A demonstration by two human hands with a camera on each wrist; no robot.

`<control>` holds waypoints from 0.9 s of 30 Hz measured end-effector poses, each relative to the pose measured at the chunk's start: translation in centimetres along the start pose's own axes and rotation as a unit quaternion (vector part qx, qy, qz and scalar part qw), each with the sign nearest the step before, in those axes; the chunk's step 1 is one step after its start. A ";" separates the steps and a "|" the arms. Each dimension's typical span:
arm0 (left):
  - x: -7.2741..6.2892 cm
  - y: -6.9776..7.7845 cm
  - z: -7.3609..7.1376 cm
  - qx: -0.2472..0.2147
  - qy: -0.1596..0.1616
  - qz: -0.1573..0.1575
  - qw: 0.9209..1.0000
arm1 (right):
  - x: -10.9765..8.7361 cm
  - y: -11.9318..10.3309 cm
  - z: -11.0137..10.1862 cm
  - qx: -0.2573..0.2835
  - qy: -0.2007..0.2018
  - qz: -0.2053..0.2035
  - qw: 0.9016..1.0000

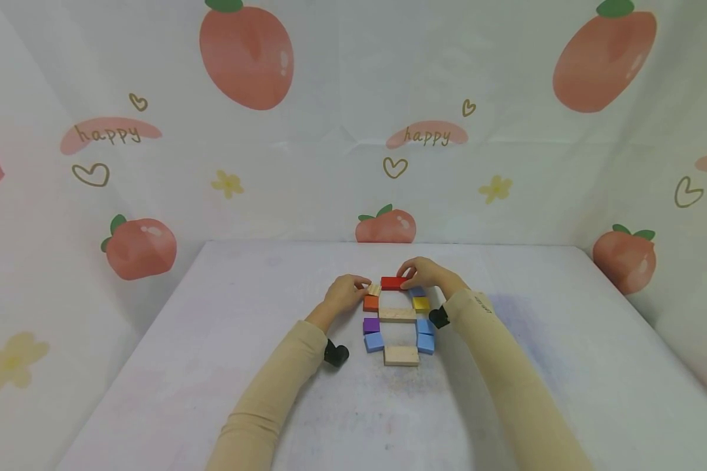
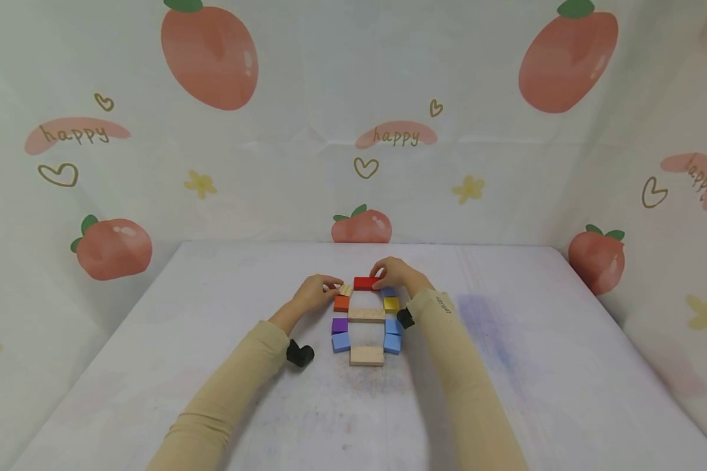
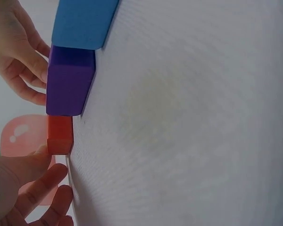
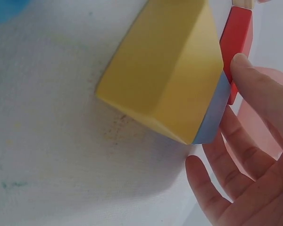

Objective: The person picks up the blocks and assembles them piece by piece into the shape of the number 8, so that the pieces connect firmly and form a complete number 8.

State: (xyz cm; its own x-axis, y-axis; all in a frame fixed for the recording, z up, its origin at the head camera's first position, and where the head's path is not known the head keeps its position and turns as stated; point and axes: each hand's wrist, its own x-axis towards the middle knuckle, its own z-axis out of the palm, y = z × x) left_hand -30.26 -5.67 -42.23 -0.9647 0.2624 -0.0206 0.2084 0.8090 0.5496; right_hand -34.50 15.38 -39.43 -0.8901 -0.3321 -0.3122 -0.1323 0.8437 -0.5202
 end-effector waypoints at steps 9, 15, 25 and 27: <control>-0.1 0.1 -0.2 -0.008 0.004 0.005 1.000 | 0.0 0.5 -0.5 -0.019 0.007 -0.012 1.000; -0.3 0.2 -0.4 -0.013 0.000 0.009 1.000 | -0.4 0.7 -1.1 -0.007 0.010 -0.036 0.999; -0.5 -0.4 -1.7 -0.033 0.000 0.007 0.999 | -2.1 0.6 -2.2 -0.017 0.049 -0.109 0.993; -0.6 -0.5 -2.2 -0.041 0.012 0.019 0.999 | -2.6 0.5 -2.4 -0.017 0.059 -0.118 0.991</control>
